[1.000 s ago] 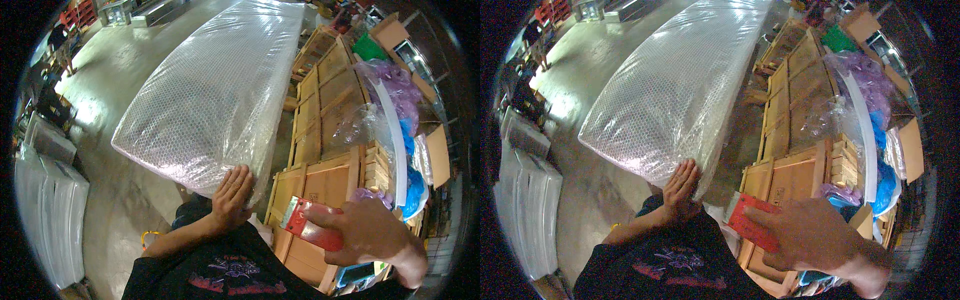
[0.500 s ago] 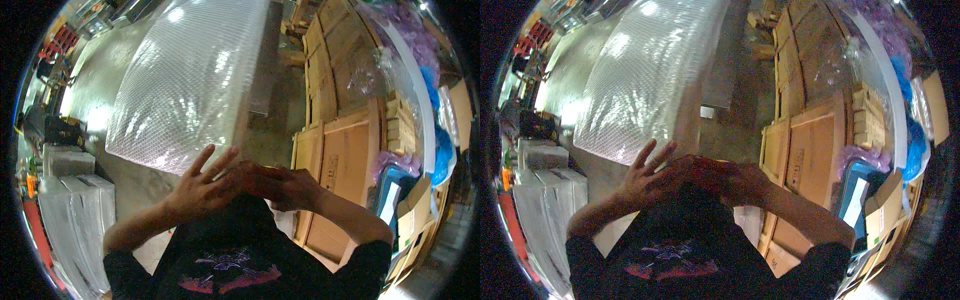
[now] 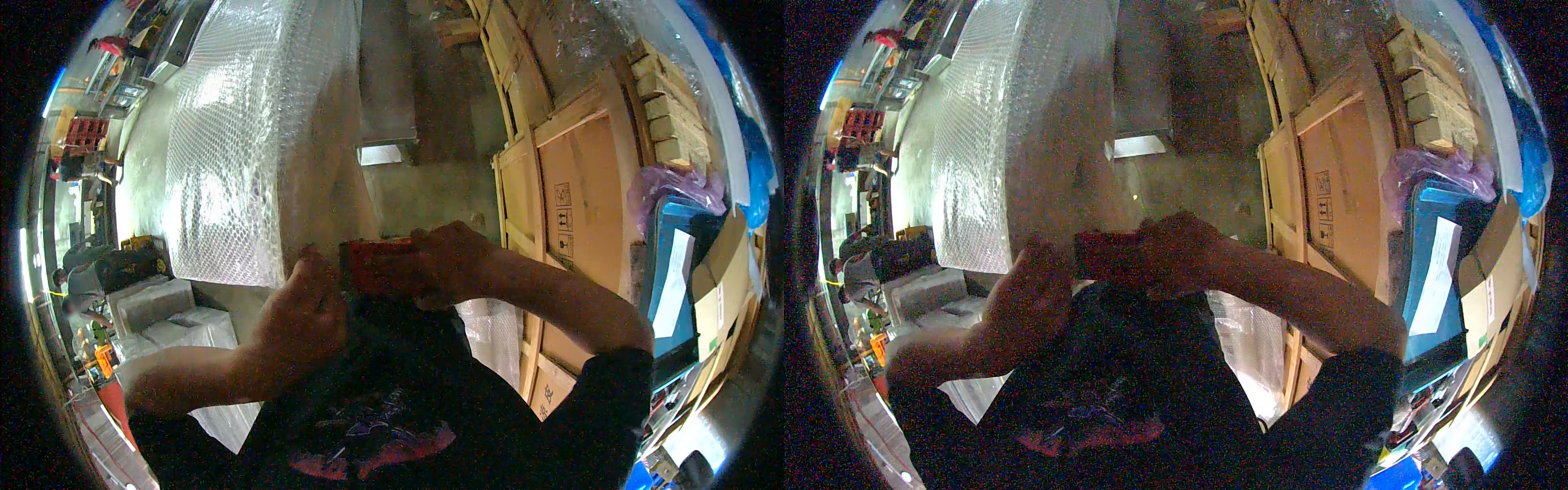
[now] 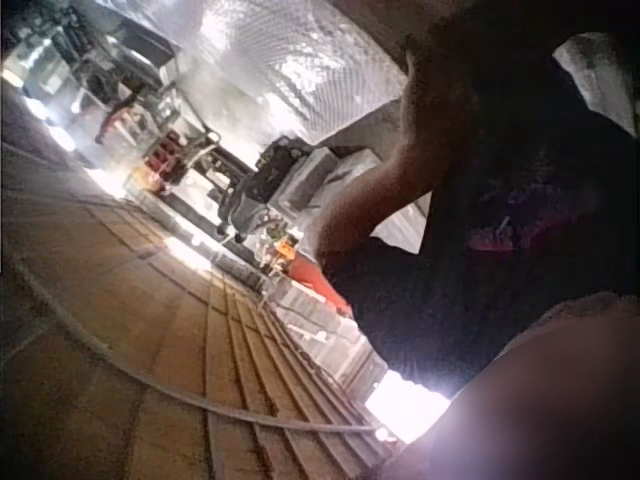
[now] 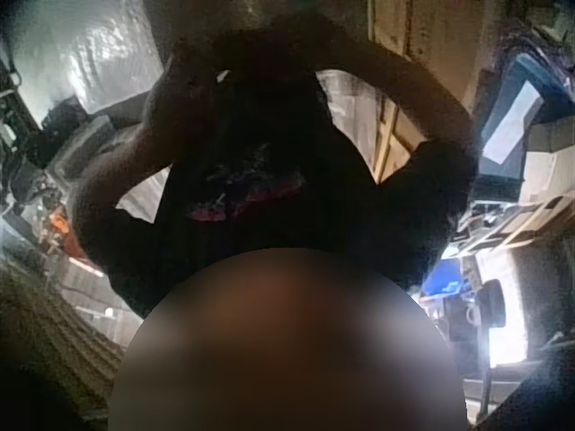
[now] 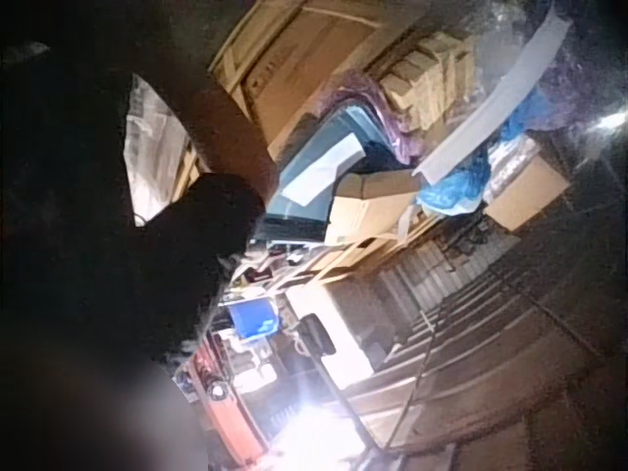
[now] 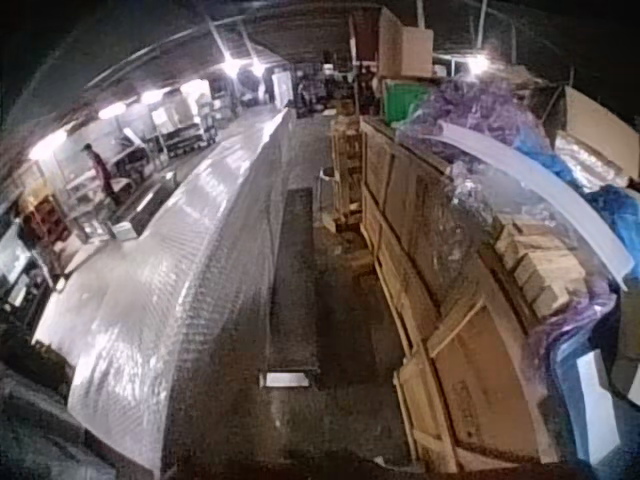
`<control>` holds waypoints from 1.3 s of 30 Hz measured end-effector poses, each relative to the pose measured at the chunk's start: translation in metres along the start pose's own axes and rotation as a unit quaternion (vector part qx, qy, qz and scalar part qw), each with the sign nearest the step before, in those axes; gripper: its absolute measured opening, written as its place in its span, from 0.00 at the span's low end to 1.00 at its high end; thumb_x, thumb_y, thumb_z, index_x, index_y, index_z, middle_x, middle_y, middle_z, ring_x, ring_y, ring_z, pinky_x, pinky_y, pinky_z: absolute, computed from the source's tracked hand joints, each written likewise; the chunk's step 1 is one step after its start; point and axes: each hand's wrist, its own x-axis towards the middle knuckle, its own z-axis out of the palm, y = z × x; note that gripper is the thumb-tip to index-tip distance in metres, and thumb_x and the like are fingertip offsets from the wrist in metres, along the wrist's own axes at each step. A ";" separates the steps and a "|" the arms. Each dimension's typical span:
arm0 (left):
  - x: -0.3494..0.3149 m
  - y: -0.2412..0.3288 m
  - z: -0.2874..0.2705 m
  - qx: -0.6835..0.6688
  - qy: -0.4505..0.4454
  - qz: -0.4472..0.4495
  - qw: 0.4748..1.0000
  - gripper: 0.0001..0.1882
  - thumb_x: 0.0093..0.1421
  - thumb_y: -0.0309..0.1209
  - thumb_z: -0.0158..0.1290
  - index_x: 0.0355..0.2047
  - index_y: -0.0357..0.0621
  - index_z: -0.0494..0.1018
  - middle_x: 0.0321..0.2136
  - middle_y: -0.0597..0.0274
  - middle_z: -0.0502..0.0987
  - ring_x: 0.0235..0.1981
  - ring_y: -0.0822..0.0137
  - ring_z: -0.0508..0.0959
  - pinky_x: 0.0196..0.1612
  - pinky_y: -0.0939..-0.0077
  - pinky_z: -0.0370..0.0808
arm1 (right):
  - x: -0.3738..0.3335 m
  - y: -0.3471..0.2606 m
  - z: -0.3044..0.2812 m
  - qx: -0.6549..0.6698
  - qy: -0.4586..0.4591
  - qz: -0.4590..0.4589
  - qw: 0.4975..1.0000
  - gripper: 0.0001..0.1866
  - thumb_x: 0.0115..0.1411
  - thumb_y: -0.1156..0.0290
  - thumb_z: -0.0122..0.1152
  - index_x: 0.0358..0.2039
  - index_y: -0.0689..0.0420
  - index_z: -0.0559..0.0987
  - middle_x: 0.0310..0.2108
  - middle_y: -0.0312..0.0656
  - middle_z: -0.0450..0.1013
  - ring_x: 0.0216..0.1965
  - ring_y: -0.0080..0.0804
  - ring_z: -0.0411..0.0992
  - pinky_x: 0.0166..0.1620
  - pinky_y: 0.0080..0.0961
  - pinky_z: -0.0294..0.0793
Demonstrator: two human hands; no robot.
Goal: The person wraps a large rectangular item on a wooden pallet with bubble wrap and secures it using a handheld tape dispenser. The person repeatedly applies tape along the edges and corners to hold the bubble wrap in place.
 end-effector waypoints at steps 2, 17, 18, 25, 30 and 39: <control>-0.002 0.010 0.006 0.062 -0.026 0.005 0.998 0.22 0.54 0.33 0.50 0.45 0.28 0.76 0.47 0.39 0.76 0.52 0.43 0.74 0.64 0.47 0.64 | -0.006 0.003 0.001 0.013 -0.009 -0.025 1.000 0.42 0.48 0.52 0.69 0.64 0.39 0.66 0.47 0.48 0.75 0.41 0.50 0.79 0.40 0.47 0.81; 0.066 0.111 0.138 -0.192 0.123 -0.163 0.960 0.24 0.69 0.40 0.44 0.54 0.29 0.70 0.48 0.43 0.76 0.50 0.52 0.76 0.59 0.55 0.69 | 0.062 -0.045 0.068 -0.164 -0.084 0.085 0.979 0.21 0.55 0.59 0.62 0.50 0.47 0.77 0.39 0.43 0.80 0.41 0.43 0.81 0.38 0.41 0.81; 0.071 0.110 0.141 -0.190 0.123 -0.152 0.962 0.24 0.68 0.40 0.45 0.54 0.30 0.70 0.48 0.43 0.77 0.50 0.53 0.76 0.58 0.55 0.69 | 0.062 -0.042 0.076 -0.187 -0.107 0.087 0.973 0.19 0.56 0.58 0.62 0.48 0.48 0.80 0.39 0.43 0.80 0.41 0.43 0.81 0.39 0.40 0.81; 0.087 0.090 0.113 -0.218 0.132 -0.088 0.963 0.25 0.65 0.44 0.50 0.53 0.34 0.72 0.43 0.45 0.79 0.46 0.55 0.80 0.53 0.54 0.75 | -0.024 -0.022 0.056 -0.080 -0.034 0.238 0.967 0.20 0.48 0.50 0.69 0.38 0.48 0.82 0.34 0.41 0.81 0.38 0.45 0.80 0.40 0.44 0.79; 0.002 0.075 0.045 -0.632 0.209 -0.106 0.739 0.22 0.65 0.46 0.52 0.48 0.42 0.75 0.39 0.52 0.82 0.42 0.56 0.82 0.47 0.55 0.77 | -0.079 -0.102 0.022 0.071 0.253 0.213 0.941 0.32 0.39 0.59 0.76 0.48 0.49 0.80 0.33 0.46 0.80 0.34 0.47 0.80 0.39 0.40 0.80; -0.050 0.053 0.027 -0.923 0.218 0.004 0.317 0.24 0.69 0.49 0.51 0.48 0.38 0.74 0.36 0.64 0.79 0.35 0.72 0.77 0.40 0.73 0.75 | -0.099 -0.233 -0.032 -0.013 0.329 0.088 0.940 0.43 0.35 0.63 0.79 0.58 0.39 0.78 0.46 0.46 0.78 0.35 0.44 0.81 0.38 0.35 0.82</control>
